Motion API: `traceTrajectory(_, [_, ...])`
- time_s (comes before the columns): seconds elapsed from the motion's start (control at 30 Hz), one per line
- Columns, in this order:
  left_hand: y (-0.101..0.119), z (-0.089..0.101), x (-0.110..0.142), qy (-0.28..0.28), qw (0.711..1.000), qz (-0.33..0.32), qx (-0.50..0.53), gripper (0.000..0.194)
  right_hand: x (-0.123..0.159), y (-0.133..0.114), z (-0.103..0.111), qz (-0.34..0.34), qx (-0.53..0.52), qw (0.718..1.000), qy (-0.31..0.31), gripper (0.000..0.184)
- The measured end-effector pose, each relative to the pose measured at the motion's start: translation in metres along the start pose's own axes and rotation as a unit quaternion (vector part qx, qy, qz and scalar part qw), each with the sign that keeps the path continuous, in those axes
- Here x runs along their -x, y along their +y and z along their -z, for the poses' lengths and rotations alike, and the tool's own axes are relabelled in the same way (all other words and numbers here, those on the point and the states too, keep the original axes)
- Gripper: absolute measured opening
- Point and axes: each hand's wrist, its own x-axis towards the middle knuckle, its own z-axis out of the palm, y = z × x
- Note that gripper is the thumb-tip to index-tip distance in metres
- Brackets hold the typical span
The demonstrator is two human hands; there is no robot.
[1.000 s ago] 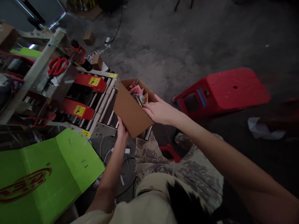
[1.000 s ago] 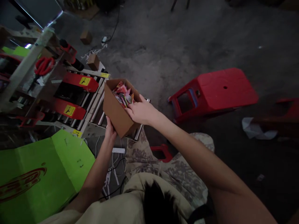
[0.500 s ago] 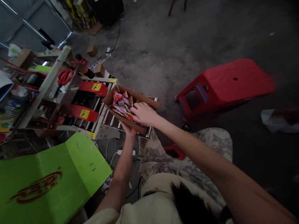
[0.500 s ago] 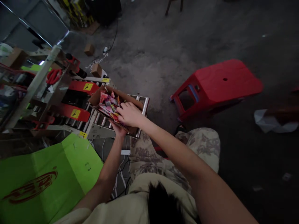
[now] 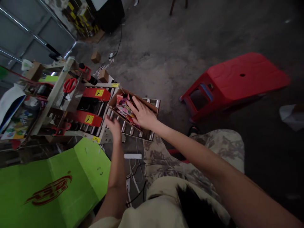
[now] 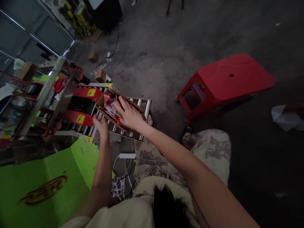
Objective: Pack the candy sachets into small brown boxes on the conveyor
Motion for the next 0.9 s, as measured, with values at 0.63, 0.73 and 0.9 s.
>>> traceTrajectory(0.63, [0.077,-0.044,-0.088,-0.157,0.888,-0.236,-0.361,0.035,-0.023,0.033,-0.002,0.056,-0.229,0.972,0.015,0.035])
traceTrajectory(0.73, [0.074,-0.05,-0.088,-0.076,0.899,-0.227,-0.366,0.027,-0.017,0.024,0.019,-0.029,-0.224,0.971,0.081,0.04])
traceTrajectory(0.9, [0.072,-0.042,-0.096,-0.022,0.955,-0.122,-0.27,0.045,0.005,-0.011,0.01,-0.098,-0.116,0.988,0.01,0.063])
